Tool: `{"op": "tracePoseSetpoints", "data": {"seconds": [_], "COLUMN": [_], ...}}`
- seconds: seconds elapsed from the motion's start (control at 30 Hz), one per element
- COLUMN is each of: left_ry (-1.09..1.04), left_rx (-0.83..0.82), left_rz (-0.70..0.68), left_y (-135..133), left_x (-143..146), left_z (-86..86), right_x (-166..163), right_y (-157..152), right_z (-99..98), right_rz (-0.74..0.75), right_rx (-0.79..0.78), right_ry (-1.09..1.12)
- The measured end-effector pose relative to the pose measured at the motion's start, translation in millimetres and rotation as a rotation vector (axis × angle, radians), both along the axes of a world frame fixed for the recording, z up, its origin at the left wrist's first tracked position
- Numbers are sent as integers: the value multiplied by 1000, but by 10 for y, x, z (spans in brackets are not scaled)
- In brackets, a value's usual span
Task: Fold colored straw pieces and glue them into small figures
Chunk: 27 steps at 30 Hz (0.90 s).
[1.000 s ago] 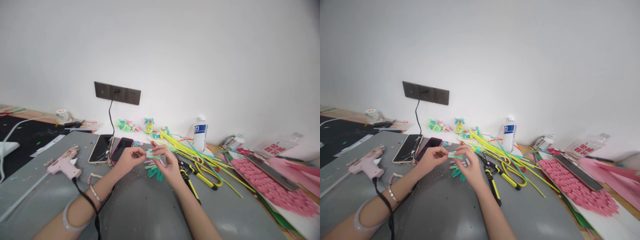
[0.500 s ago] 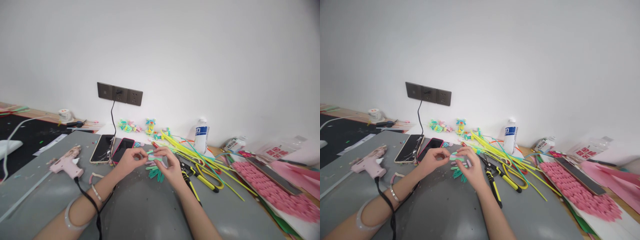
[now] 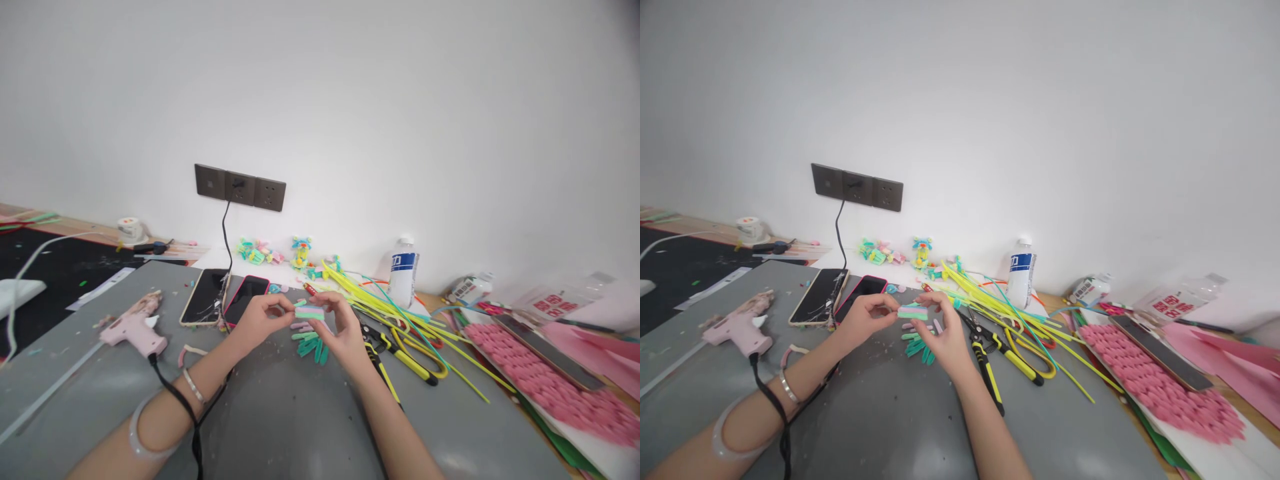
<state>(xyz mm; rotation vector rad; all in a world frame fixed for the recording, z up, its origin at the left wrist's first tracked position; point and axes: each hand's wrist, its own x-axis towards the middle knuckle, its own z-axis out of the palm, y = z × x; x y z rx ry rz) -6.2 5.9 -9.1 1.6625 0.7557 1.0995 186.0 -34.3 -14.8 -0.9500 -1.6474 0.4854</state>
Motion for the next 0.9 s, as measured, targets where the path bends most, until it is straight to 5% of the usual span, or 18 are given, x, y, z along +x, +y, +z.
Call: {"op": "tracePoseSetpoints", "data": {"seconds": [0.47,0.9], "left_ry": [-96,19], "left_rx": [-218,-251], "left_rz": [1,29], "left_y": [46,34], "left_x": [30,33], "left_z": [-26,1], "right_x": [-64,-12], "right_y": [31,34], "right_z": [-55,-56], "right_rz": [106,-50], "right_rx": [-138,-112], "right_ry": [210,95]}}
